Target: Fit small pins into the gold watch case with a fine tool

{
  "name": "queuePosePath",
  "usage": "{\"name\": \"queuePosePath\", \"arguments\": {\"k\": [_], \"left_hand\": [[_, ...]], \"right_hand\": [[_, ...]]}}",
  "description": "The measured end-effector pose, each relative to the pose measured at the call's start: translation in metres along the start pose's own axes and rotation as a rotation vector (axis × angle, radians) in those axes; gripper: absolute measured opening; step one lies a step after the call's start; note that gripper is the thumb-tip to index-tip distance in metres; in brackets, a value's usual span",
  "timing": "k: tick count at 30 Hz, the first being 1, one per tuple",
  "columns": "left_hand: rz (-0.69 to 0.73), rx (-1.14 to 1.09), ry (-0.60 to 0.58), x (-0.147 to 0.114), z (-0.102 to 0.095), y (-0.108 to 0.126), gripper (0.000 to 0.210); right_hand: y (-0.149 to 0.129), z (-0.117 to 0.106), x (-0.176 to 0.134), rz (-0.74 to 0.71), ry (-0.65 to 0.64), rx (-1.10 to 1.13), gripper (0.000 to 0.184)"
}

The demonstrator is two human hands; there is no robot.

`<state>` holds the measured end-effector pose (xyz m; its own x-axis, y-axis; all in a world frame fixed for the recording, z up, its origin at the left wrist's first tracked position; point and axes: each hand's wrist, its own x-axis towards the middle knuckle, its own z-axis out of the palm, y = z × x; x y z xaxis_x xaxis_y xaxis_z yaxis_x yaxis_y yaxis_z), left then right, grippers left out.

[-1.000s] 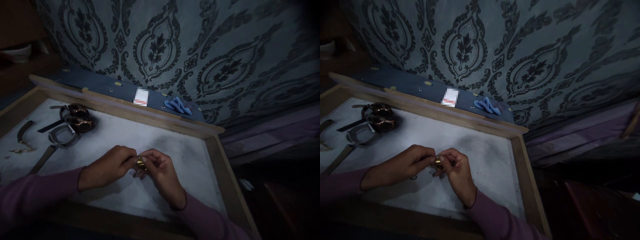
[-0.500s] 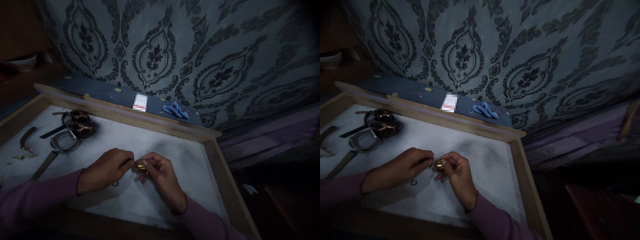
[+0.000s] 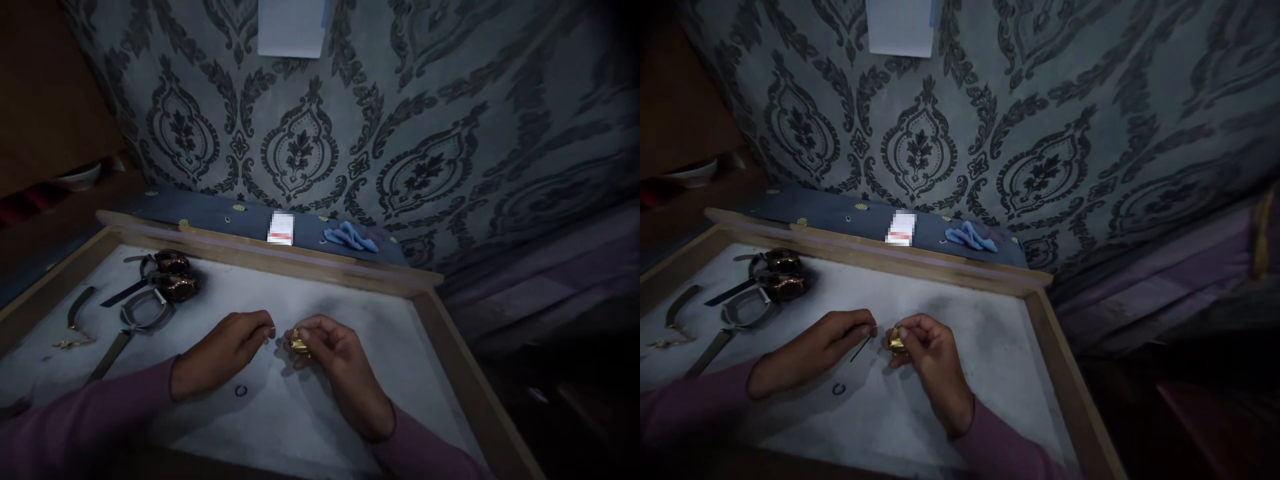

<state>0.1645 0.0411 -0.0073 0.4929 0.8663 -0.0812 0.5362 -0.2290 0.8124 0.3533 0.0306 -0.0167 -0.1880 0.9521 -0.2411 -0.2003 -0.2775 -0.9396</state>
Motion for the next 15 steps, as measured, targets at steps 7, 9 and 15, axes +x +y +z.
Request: {"name": "queuePosePath", "arguments": {"k": [7,9,15], "left_hand": [[-0.036,-0.251,-0.066,-0.007,0.005,0.015,0.022],[-0.069,-0.316,-0.078,-0.007,0.008,0.015,0.021],[-0.063,-0.313,-0.042,-0.003,0.013,0.013,0.019]], "right_hand": [[-0.001,-0.002,-0.001,-0.015,-0.007,0.014,0.020],[0.000,-0.001,-0.001,-0.017,-0.021,0.012,0.020],[0.002,0.001,-0.002,-0.018,-0.028,-0.003,0.017]]}}
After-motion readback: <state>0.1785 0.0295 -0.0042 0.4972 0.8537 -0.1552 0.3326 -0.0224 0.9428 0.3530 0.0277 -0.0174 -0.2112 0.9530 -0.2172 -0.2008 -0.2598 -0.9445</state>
